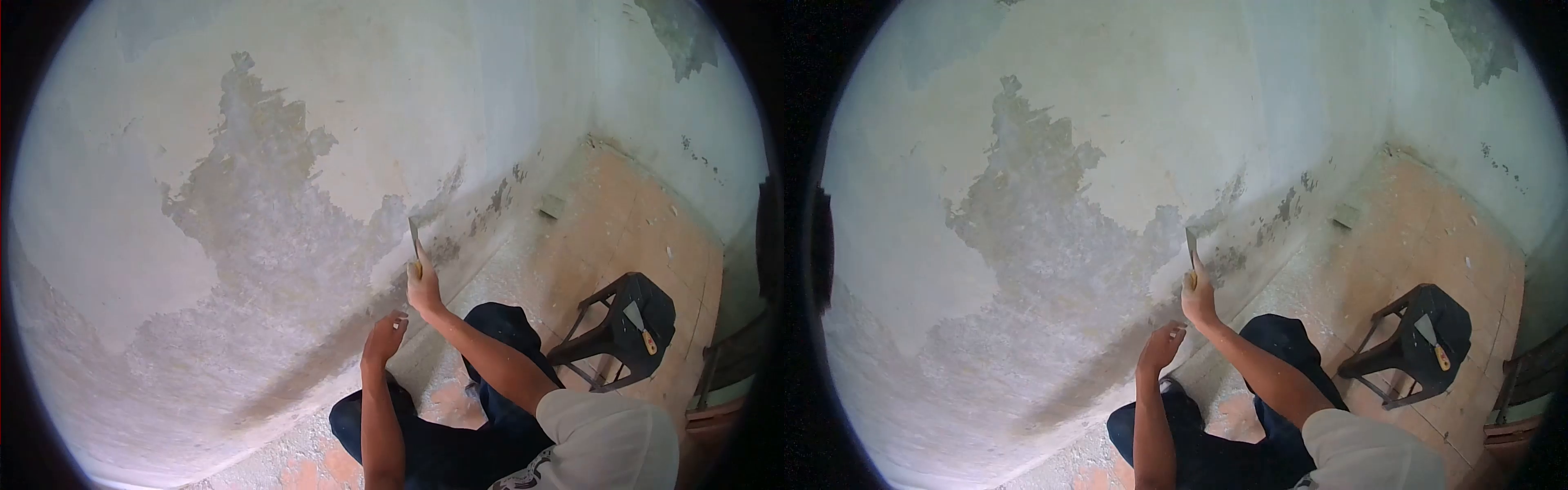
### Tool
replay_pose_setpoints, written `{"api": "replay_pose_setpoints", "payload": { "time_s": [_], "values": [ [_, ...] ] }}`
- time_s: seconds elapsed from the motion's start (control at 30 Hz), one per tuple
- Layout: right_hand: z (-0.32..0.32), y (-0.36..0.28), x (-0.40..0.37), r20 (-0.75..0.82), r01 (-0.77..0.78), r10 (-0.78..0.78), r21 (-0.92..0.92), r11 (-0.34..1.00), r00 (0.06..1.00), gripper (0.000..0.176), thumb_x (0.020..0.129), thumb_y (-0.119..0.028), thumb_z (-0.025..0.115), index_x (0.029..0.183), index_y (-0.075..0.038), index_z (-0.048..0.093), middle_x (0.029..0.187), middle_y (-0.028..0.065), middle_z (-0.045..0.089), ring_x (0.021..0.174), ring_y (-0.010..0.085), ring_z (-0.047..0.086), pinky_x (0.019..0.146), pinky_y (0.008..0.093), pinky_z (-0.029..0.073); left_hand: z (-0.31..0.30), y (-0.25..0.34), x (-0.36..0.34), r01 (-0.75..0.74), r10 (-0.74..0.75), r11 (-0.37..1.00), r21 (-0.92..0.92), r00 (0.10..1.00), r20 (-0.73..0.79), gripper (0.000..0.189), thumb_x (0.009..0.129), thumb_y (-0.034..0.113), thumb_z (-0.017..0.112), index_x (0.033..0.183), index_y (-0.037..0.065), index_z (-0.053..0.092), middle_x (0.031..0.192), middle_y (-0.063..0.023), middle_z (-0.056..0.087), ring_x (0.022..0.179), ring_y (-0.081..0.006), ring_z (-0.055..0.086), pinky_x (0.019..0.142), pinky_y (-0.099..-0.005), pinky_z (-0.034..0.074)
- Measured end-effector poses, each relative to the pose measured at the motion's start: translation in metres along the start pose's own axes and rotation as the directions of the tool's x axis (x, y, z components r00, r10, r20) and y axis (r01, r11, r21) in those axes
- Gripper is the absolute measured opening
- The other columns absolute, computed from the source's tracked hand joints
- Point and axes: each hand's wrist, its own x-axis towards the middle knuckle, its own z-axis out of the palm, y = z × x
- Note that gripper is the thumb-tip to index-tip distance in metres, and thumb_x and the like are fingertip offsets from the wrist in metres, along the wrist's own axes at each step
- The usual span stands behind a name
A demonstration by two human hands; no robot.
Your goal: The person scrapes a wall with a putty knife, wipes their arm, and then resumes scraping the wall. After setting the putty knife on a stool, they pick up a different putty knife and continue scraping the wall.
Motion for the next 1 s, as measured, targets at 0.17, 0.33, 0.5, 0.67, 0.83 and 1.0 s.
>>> {"api": "replay_pose_setpoints", "payload": {
  "time_s": [0.17,0.33,0.5,0.67,0.83,1.0],
  "values": [
    [-0.011,-0.026,-0.024,0.097,-0.015,0.023,-0.082,0.997,0.995,0.060,0.107,-0.012,0.048,0.165,-0.006,0.037,0.082,0.0122,0.053,0.076,0.0224,0.053,0.078,0.0359,0.050,0.001,0.002,0.001,-0.017,0.018,1.000,0.014,0.999,-0.040,0.032,0.103,0.027,0.064,0.124,0.005,0.072,0.113,-0.0224,0.077,0.100,-0.0383,0.076,0.089,-0.0463,0.057],
    [-0.003,-0.010,-0.006,-0.003,0.038,-0.038,-0.046,0.998,0.999,0.062,0.107,-0.012,0.048,0.167,-0.010,0.035,0.083,0.0122,0.052,0.076,0.0208,0.053,0.078,0.0354,0.051,0.003,-0.010,0.001,-0.020,0.019,1.000,-0.017,1.000,-0.007,0.035,0.104,0.027,0.064,0.131,0.004,0.069,0.119,-0.0248,0.075,0.103,-0.0376,0.075,0.092,-0.0457,0.058],
    [-0.005,-0.001,-0.015,0.031,0.110,-0.106,-0.179,0.978,0.994,0.061,0.106,-0.012,0.049,0.166,-0.009,0.036,0.103,0.0247,0.070,0.089,0.0372,0.067,0.087,0.0403,0.053,0.000,0.005,0.003,0.020,-0.020,1.000,0.018,1.000,0.020,0.034,0.103,0.026,0.064,0.129,0.004,0.069,0.118,-0.0252,0.076,0.105,-0.0379,0.075,0.092,-0.0463,0.058],
    [-0.002,-0.006,-0.020,0.018,0.056,-0.054,-0.093,0.994,0.998,0.062,0.106,-0.012,0.049,0.166,-0.009,0.035,0.101,0.0264,0.068,0.089,0.0367,0.068,0.084,0.0417,0.053,0.008,-0.009,0.000,-0.016,0.016,1.000,0.007,1.000,-0.021,0.031,0.103,0.026,0.063,0.124,0.005,0.072,0.114,-0.0228,0.077,0.102,-0.0378,0.076,0.090,-0.0467,0.057],
    [-0.010,-0.020,-0.013,0.076,0.062,-0.054,-0.095,0.994,0.996,0.062,0.105,-0.012,0.049,0.166,-0.006,0.035,0.094,0.0234,0.065,0.080,0.0296,0.062,0.079,0.0407,0.052,0.003,0.005,0.004,0.042,-0.042,0.999,-0.005,0.999,0.004,0.031,0.103,0.025,0.063,0.124,0.004,0.072,0.114,-0.0230,0.077,0.106,-0.0412,0.074,0.093,-0.0461,0.056],
    [-0.015,-0.017,-0.012,0.027,0.107,-0.105,-0.117,0.987,0.994,0.063,0.105,-0.009,0.048,0.166,-0.007,0.035,0.090,0.0201,0.062,0.076,0.0256,0.056,0.077,0.0388,0.051,0.001,0.000,0.001,-0.024,0.025,1.000,0.010,0.999,-0.024,0.031,0.102,0.025,0.063,0.123,0.004,0.072,0.113,-0.0229,0.077,0.104,-0.0404,0.075,0.092,-0.0458,0.057]
  ]
}}
